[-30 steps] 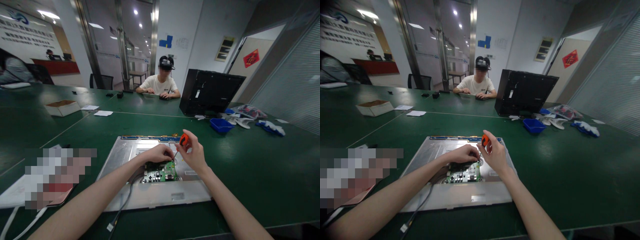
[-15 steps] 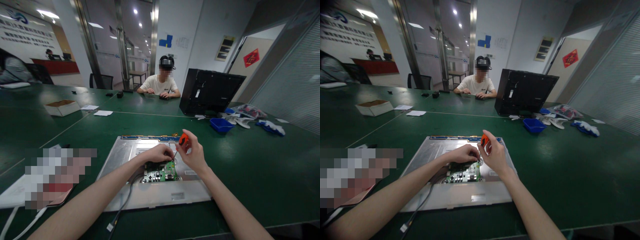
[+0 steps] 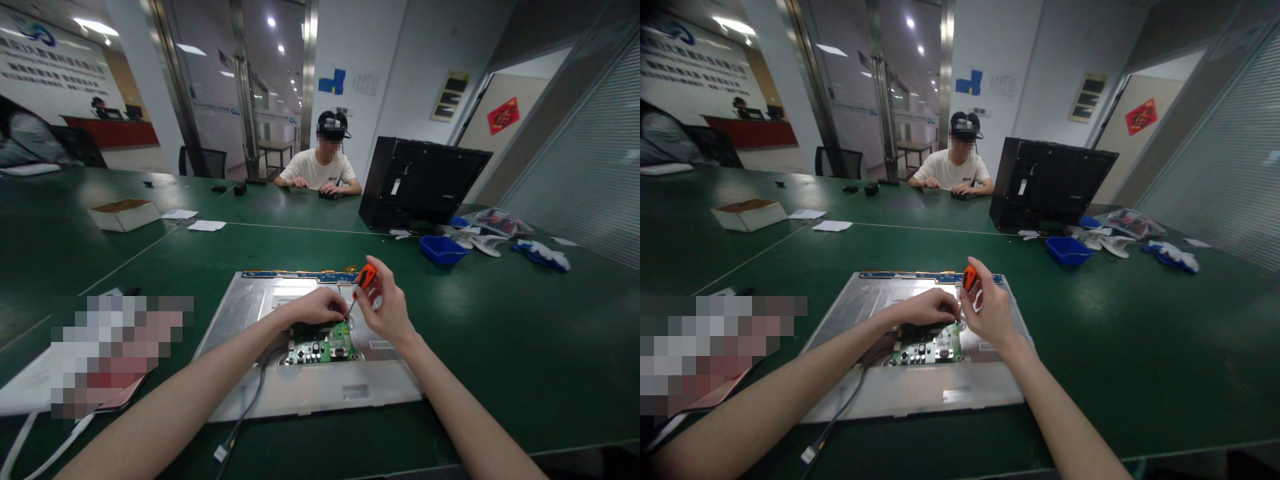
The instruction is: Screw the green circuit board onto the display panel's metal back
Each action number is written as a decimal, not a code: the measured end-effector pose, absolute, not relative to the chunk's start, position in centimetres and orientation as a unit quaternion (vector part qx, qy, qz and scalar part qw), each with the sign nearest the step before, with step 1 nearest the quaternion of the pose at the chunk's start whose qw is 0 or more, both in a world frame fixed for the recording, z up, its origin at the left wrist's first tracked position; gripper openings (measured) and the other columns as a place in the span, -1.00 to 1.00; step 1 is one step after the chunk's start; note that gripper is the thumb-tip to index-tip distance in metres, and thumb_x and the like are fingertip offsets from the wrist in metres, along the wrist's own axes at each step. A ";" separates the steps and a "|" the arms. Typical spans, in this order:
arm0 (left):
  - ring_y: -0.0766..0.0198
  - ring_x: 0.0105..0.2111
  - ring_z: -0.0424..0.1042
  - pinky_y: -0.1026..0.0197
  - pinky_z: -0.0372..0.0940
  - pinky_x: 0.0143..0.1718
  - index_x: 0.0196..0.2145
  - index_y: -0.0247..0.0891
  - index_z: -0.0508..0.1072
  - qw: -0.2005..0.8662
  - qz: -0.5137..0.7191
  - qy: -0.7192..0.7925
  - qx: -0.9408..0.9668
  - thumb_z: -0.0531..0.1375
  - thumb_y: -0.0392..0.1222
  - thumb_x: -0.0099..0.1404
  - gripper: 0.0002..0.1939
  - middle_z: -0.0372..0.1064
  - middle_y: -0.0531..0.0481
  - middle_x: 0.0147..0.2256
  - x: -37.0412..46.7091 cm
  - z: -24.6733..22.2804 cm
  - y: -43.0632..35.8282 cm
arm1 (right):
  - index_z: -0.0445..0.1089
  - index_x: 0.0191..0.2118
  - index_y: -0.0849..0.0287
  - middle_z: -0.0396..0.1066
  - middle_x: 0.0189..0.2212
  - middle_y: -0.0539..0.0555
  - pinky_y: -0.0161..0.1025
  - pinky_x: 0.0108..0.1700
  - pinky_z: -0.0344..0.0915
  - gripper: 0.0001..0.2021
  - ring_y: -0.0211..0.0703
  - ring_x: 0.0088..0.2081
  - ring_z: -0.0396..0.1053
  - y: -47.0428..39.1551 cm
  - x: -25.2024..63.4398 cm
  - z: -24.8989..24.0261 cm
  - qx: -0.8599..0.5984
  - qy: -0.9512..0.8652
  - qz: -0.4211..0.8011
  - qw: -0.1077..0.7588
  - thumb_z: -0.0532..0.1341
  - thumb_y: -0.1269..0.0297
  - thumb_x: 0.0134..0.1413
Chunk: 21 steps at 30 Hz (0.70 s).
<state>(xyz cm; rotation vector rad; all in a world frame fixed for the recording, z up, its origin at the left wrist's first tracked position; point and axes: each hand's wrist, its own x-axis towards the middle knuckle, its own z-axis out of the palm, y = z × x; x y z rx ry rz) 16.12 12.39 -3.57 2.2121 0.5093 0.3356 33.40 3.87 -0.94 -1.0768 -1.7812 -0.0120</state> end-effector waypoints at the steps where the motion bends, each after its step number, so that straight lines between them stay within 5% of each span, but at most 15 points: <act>1: 0.30 -0.40 0.40 0.33 0.23 -0.28 -0.32 -0.35 0.59 0.409 0.133 0.204 0.879 0.24 -0.39 0.19 -0.88 0.50 0.03 -0.42 16.1 -3.6 12.4 | 0.02 0.29 0.07 0.39 -0.45 -0.04 -0.32 -0.51 0.34 -0.41 -0.26 -0.54 0.35 3.9 33.4 -1.0 -0.449 -0.737 -0.007 0.506 0.18 0.32 0.17; 21: 0.32 -0.42 0.38 0.33 0.23 -0.31 -0.32 -0.35 0.58 0.403 0.129 0.200 0.884 0.23 -0.39 0.20 -0.87 0.48 0.03 -0.45 16.1 -3.5 12.4 | 0.00 0.29 0.07 0.37 -0.43 -0.06 -0.33 -0.51 0.34 -0.41 -0.27 -0.52 0.35 4.0 33.4 -1.1 -0.451 -0.735 -0.017 0.506 0.18 0.31 0.18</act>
